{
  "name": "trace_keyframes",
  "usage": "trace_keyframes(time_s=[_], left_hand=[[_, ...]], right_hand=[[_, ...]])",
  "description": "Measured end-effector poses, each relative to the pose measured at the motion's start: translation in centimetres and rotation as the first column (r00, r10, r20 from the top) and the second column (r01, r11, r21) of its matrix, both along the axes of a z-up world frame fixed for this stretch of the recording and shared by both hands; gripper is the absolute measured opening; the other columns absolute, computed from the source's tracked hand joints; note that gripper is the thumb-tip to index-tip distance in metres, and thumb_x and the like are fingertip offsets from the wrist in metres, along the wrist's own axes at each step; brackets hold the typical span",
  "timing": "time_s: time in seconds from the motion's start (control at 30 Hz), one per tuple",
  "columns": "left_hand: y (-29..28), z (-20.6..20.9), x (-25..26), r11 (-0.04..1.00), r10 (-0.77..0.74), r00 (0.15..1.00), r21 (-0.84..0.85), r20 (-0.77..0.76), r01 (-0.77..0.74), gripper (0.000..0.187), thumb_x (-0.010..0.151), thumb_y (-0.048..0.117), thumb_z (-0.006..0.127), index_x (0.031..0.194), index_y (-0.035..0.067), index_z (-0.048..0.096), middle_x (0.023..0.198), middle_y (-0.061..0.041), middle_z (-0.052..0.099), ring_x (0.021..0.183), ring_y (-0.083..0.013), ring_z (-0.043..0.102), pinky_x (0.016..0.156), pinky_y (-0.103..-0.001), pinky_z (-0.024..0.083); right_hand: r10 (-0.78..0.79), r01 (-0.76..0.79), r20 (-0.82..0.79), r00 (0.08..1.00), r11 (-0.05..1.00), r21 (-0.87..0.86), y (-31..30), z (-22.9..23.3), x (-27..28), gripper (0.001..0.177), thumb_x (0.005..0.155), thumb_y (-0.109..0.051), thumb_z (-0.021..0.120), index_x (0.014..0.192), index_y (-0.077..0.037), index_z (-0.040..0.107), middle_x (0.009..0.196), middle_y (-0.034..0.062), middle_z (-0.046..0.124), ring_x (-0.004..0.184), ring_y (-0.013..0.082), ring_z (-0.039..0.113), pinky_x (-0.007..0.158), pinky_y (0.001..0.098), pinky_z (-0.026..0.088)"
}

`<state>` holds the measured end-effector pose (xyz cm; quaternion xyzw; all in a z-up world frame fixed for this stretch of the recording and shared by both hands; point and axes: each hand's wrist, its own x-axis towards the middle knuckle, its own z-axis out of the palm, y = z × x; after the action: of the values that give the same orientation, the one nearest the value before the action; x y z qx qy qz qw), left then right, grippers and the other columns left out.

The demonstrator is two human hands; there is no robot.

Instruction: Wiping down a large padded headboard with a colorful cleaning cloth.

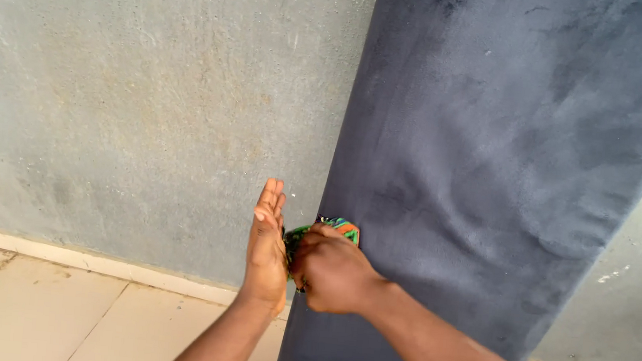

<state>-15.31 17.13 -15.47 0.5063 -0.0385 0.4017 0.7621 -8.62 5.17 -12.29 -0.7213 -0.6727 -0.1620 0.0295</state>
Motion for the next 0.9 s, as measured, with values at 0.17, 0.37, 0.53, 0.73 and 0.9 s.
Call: trace_keyframes(time_s=[0.17,0.37,0.53,0.73,0.9], left_hand=[[0.7,4.1,-0.9,0.994,-0.012,0.999,0.110,0.052,0.006,0.100,0.095,0.074,0.032,0.164,0.003,0.017,0.174,-0.012,0.016,0.161,-0.0248,0.010,0.127,-0.043,0.007],[-0.6,-1.2,5.8,0.983,-0.070,0.993,0.163,-0.097,0.085,0.096,0.100,0.060,0.058,0.172,0.019,0.011,0.118,-0.044,0.014,0.108,-0.0564,0.014,0.097,-0.065,0.017],[-3.6,2.8,3.1,0.919,0.113,0.980,0.356,0.167,-0.167,0.101,0.099,0.071,0.050,0.166,0.004,0.016,0.174,-0.021,0.018,0.163,-0.0312,0.013,0.129,-0.042,0.014],[-3.6,4.2,2.5,0.744,0.244,0.969,0.631,0.048,-0.219,0.091,0.101,0.070,0.032,0.165,0.005,0.022,0.173,-0.016,0.025,0.162,-0.0338,0.017,0.130,-0.045,0.017],[-4.6,4.2,4.5,0.651,0.213,0.962,0.709,0.170,-0.270,0.100,0.102,0.075,0.031,0.168,0.002,0.010,0.178,-0.017,0.016,0.168,-0.0388,0.007,0.135,-0.054,0.005]], right_hand=[[0.063,-0.069,0.032,0.997,0.752,0.655,-1.3,8.9,2.3,0.021,0.062,0.000,0.068,0.080,-0.012,0.071,0.090,0.0061,0.071,0.096,0.0287,0.063,0.095,0.0429,0.042],[-0.140,0.027,0.078,0.987,0.624,0.781,-0.3,2.8,4.7,0.020,0.070,0.003,0.065,0.085,-0.009,0.070,0.097,0.0109,0.059,0.098,0.0351,0.052,0.093,0.0484,0.037],[-0.109,0.153,-0.107,0.988,0.734,0.662,-5.0,-6.2,2.7,0.017,0.073,0.003,0.065,0.089,-0.004,0.067,0.094,0.0127,0.058,0.092,0.0393,0.050,0.088,0.0483,0.039],[0.148,0.310,-0.657,0.739,0.792,0.526,-7.8,0.8,3.7,0.039,0.065,0.004,0.057,0.089,-0.024,0.068,0.092,-0.0040,0.069,0.096,0.0232,0.066,0.097,0.0417,0.046],[-0.245,0.185,-0.075,0.967,0.465,0.866,-6.6,8.9,4.6,0.017,0.086,0.002,0.065,0.094,-0.011,0.071,0.116,0.0090,0.068,0.112,0.0307,0.058,0.097,0.0439,0.042]])
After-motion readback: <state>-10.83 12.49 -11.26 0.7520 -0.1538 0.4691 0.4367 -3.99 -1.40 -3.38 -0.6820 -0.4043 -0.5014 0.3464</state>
